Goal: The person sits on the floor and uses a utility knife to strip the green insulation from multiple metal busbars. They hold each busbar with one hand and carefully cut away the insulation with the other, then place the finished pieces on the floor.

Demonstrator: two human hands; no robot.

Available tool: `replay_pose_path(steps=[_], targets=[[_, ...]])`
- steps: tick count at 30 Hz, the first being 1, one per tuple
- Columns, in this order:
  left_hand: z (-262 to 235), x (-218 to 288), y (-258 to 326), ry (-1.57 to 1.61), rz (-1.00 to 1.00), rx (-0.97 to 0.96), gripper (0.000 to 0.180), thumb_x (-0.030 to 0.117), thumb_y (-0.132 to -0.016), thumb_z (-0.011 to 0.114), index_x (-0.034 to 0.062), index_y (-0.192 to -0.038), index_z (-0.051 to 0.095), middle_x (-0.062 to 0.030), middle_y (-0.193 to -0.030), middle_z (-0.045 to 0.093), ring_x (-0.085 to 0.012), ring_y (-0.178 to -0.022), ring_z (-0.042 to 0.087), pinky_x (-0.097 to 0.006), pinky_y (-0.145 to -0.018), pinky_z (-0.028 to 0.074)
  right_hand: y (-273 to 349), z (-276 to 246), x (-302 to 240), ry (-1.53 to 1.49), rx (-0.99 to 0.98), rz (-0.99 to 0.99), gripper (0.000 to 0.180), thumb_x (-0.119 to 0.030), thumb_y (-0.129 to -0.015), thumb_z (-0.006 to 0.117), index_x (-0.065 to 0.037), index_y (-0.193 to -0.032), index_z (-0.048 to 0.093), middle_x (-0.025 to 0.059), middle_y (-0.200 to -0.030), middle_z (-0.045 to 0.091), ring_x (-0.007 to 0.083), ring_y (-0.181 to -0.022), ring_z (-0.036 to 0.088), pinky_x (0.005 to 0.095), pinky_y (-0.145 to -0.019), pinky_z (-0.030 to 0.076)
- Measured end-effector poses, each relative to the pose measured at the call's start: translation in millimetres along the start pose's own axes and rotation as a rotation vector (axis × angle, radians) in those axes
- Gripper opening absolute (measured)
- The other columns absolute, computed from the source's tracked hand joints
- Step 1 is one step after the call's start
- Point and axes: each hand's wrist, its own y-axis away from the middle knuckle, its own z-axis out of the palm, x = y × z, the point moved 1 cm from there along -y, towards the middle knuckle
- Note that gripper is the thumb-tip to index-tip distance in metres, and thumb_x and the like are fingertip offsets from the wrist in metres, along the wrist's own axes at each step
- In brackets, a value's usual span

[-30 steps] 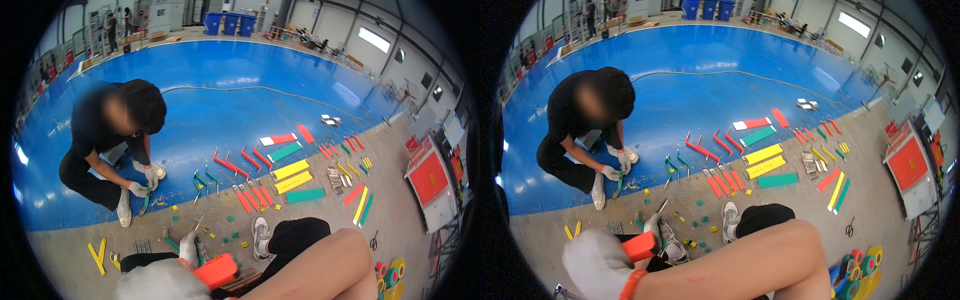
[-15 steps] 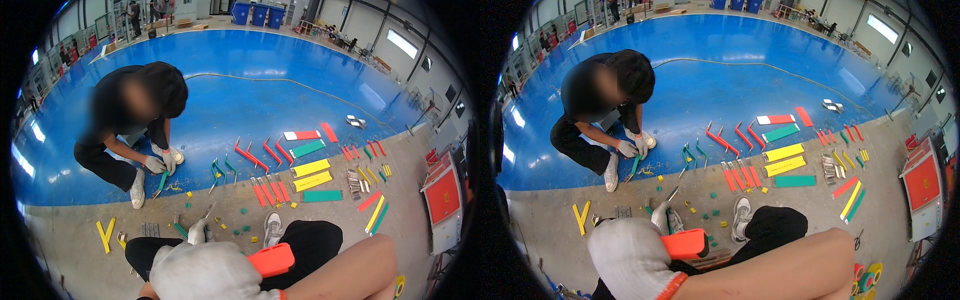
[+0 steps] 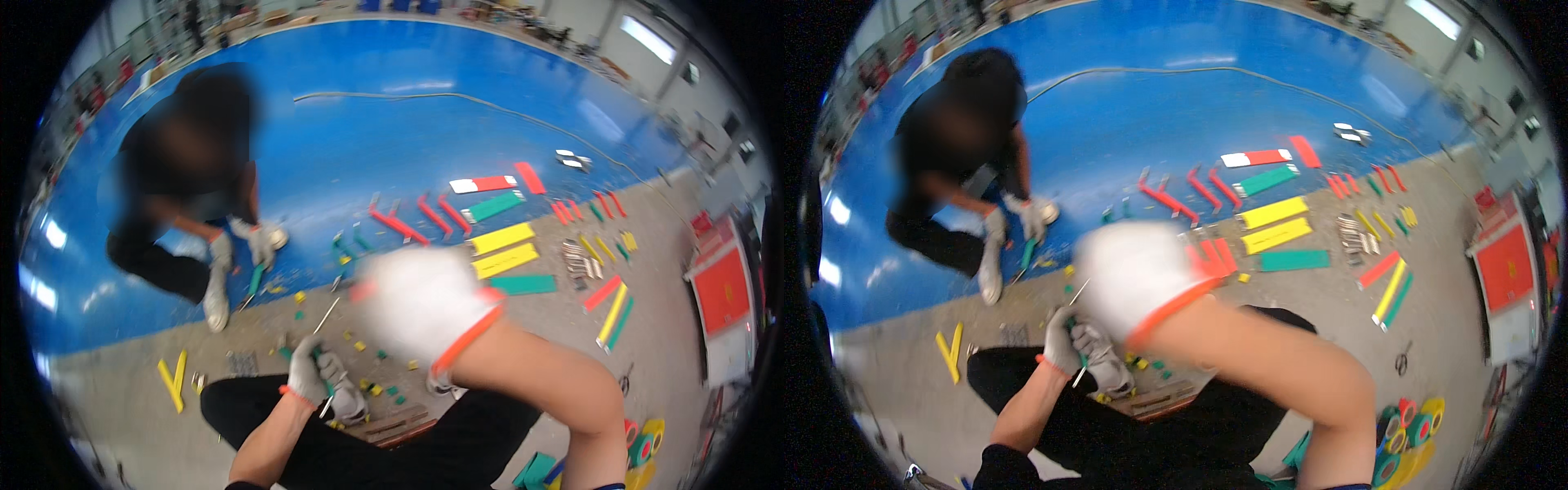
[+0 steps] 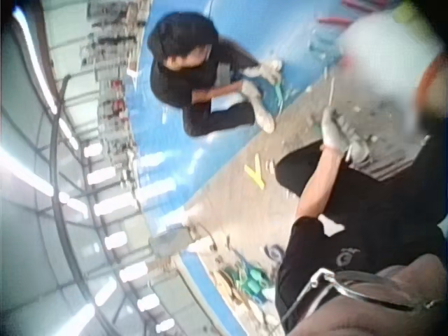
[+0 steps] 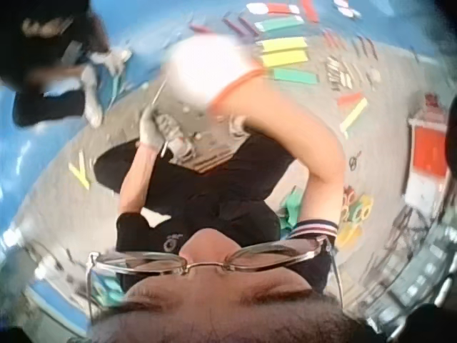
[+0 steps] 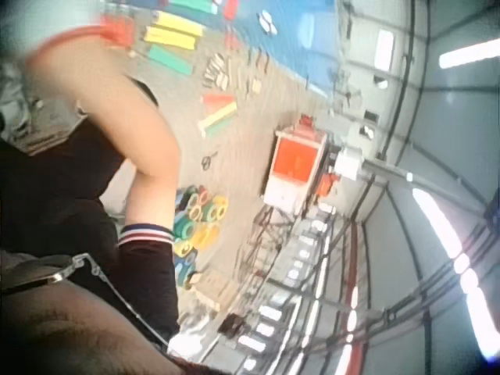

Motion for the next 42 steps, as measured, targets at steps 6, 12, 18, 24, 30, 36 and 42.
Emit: replay_pose_path(steps=[6, 12, 18, 24, 30, 36, 42], targets=[[-6, 22, 5, 0.220, 0.067, -0.336, 0.028, 0.032, -0.105, 0.049, 0.0103, -0.090, 0.058, 0.0037, -0.057, 0.032, -0.0111, -0.043, 0.031, -0.029, -0.039, 0.027, 32, 27, 162, 0.075, -0.114, 0.762, 0.054, -0.053, -0.091, 0.066, 0.001, -0.098, 0.073, 0.0306, -0.099, 0.070, 0.0481, -0.096, 0.067, 0.0521, -0.085, 0.054], [5, 29, 12, 0.323, 0.109, -0.439, 0.036, 0.039, -0.105, 0.044, 0.0093, -0.097, 0.064, 0.0008, -0.063, 0.041, -0.0147, -0.047, 0.038, -0.033, -0.046, 0.035, 34, 52, 137, 0.098, -0.266, 0.622, 0.046, -0.044, -0.093, 0.067, 0.002, -0.094, 0.070, 0.0306, -0.092, 0.069, 0.0477, -0.090, 0.067, 0.0536, -0.081, 0.053], [5, 25, 9, 0.355, 0.122, -0.396, 0.032, 0.036, -0.105, 0.045, 0.0098, -0.098, 0.063, 0.0001, -0.064, 0.042, -0.0155, -0.049, 0.039, -0.034, -0.047, 0.038, 45, 69, 100, 0.103, -0.399, 0.396, 0.041, -0.044, -0.093, 0.068, -0.003, -0.096, 0.070, 0.0252, -0.084, 0.069, 0.0453, -0.083, 0.067, 0.0531, -0.073, 0.054], [-6, 24, -3, 0.422, 0.118, -0.257, 0.024, 0.028, -0.103, 0.048, 0.0084, -0.099, 0.061, -0.0008, -0.069, 0.044, -0.0159, -0.055, 0.040, -0.034, -0.052, 0.036, 49, 76, 89, 0.170, -0.571, 0.292, 0.036, -0.042, -0.093, 0.066, -0.005, -0.092, 0.066, 0.0197, -0.073, 0.068, 0.0421, -0.074, 0.069, 0.0534, -0.065, 0.054], [16, 18, 3, 0.322, 0.149, -0.211, 0.019, 0.014, -0.100, 0.044, 0.0049, -0.107, 0.061, -0.0035, -0.072, 0.046, -0.0172, -0.055, 0.044, -0.034, -0.051, 0.041, 51, 65, 95, 0.179, -0.532, 0.307, 0.039, -0.043, -0.094, 0.065, -0.004, -0.094, 0.066, 0.0214, -0.077, 0.068, 0.0423, -0.076, 0.069, 0.0535, -0.067, 0.054], [34, 17, 19, -0.085, 0.178, -0.267, 0.017, 0.013, -0.099, 0.051, 0.0029, -0.111, 0.057, -0.0020, -0.068, 0.045, -0.0145, -0.052, 0.044, -0.032, -0.047, 0.036, 53, 57, 104, 0.046, -0.425, 0.317, 0.038, -0.041, -0.094, 0.066, -0.003, -0.096, 0.068, 0.0237, -0.086, 0.070, 0.0445, -0.086, 0.068, 0.0533, -0.075, 0.054], [71, 38, 85, -0.736, 0.811, -0.048, 0.018, 0.020, -0.101, 0.058, 0.0026, -0.104, 0.062, -0.0001, -0.067, 0.049, -0.0079, -0.049, 0.043, -0.027, -0.044, 0.030, 50, 11, 150, -0.003, -0.144, 0.597, 0.044, -0.041, -0.092, 0.071, 0.003, -0.099, 0.069, 0.0299, -0.089, 0.067, 0.0477, -0.087, 0.066, 0.0520, -0.074, 0.051]])
